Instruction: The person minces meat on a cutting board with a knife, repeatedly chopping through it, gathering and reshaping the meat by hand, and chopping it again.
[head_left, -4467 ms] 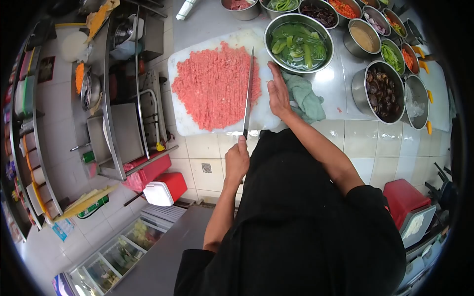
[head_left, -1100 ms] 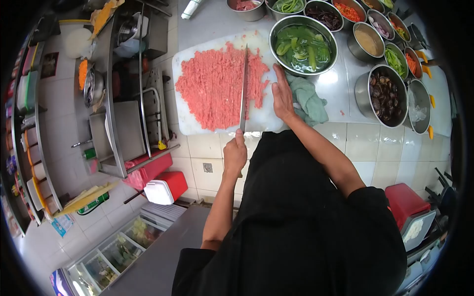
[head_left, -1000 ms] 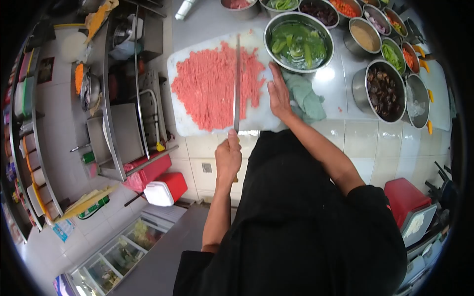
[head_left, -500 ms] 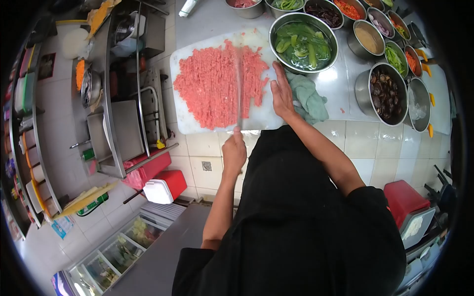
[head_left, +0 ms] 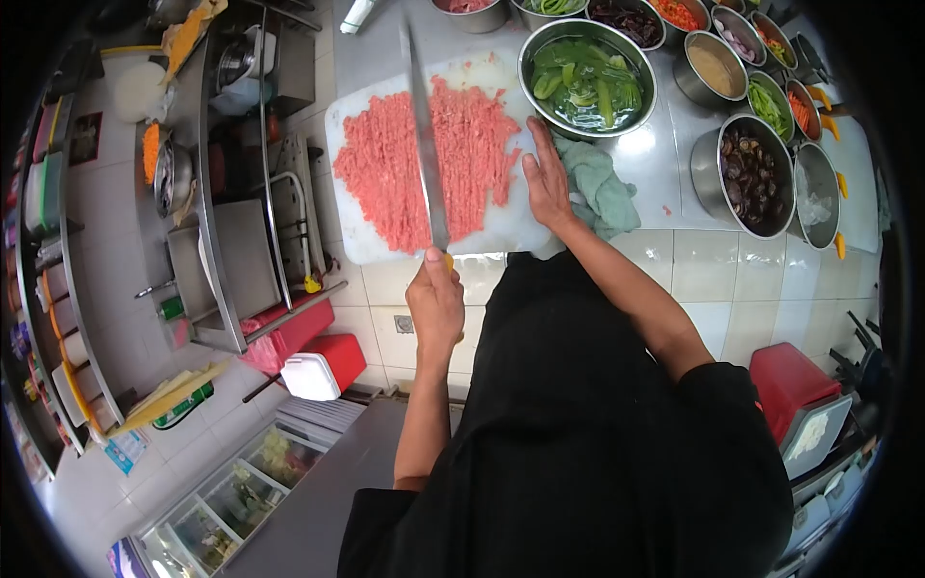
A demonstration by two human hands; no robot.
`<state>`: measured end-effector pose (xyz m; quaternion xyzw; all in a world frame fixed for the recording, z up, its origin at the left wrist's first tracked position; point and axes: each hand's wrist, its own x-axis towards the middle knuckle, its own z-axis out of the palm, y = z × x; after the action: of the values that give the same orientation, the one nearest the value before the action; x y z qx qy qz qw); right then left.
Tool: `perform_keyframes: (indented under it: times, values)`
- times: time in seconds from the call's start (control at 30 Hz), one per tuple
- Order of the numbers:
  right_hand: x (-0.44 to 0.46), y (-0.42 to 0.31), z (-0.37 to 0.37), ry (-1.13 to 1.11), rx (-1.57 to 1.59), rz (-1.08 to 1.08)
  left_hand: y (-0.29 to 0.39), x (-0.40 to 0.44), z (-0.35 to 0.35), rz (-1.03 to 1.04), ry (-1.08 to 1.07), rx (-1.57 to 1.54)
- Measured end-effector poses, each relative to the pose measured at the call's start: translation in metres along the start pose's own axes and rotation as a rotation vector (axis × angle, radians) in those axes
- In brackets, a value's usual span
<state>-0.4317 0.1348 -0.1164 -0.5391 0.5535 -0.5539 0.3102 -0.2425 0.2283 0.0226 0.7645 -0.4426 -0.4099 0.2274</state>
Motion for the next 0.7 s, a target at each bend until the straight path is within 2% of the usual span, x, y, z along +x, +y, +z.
perform_keyframes:
  times: [0.07, 0.1, 0.13, 0.17, 0.2, 0.23, 0.33, 0.37, 0.4, 0.47, 0.53, 0.67, 0.7]
  values:
    - [-0.001, 0.001, 0.0, -0.009, 0.006, 0.007, -0.035, 0.006, 0.018, 0.114, 0.074, -0.117]
    - [0.001, 0.0, 0.002, -0.013, 0.006, -0.003, -0.035, 0.013, 0.021, 0.149, 0.021, 0.117]
    - [0.001, -0.001, 0.002, -0.014, 0.002, -0.01, -0.034, 0.027, 0.019, -0.085, -0.09, 0.266]
    - [0.0, 0.0, 0.0, -0.015, -0.009, -0.012, -0.038, 0.026, 0.013, -0.187, -0.103, 0.2]
    - [0.004, 0.002, -0.003, -0.007, -0.014, -0.013, -0.002, 0.013, 0.004, -0.288, -0.123, 0.135]
    - [0.001, 0.0, -0.003, -0.008, -0.01, 0.0, 0.005, 0.005, -0.003, -0.25, -0.105, 0.093]
    - [-0.004, -0.002, -0.002, -0.011, -0.006, 0.025, -0.009, -0.005, 0.003, -0.019, 0.043, -0.285]
    - [-0.005, -0.001, -0.002, -0.015, -0.003, 0.031, -0.017, -0.002, 0.011, 0.124, 0.081, -0.078]
    - [-0.001, -0.001, 0.001, -0.013, 0.001, 0.028, -0.032, 0.007, 0.016, 0.081, 0.012, 0.063]
    - [-0.005, -0.002, 0.005, -0.019, -0.023, 0.019, -0.059, 0.033, 0.015, -0.133, -0.098, 0.221]
    - [-0.003, 0.001, -0.003, -0.002, -0.045, 0.017, 0.009, 0.004, -0.004, -0.325, -0.143, 0.072]
    - [-0.005, -0.004, -0.002, -0.022, 0.0, 0.022, -0.033, 0.001, 0.019, 0.243, 0.17, -0.178]
    - [-0.003, -0.003, -0.002, -0.02, -0.005, 0.021, -0.045, 0.006, 0.024, 0.223, 0.142, 0.039]
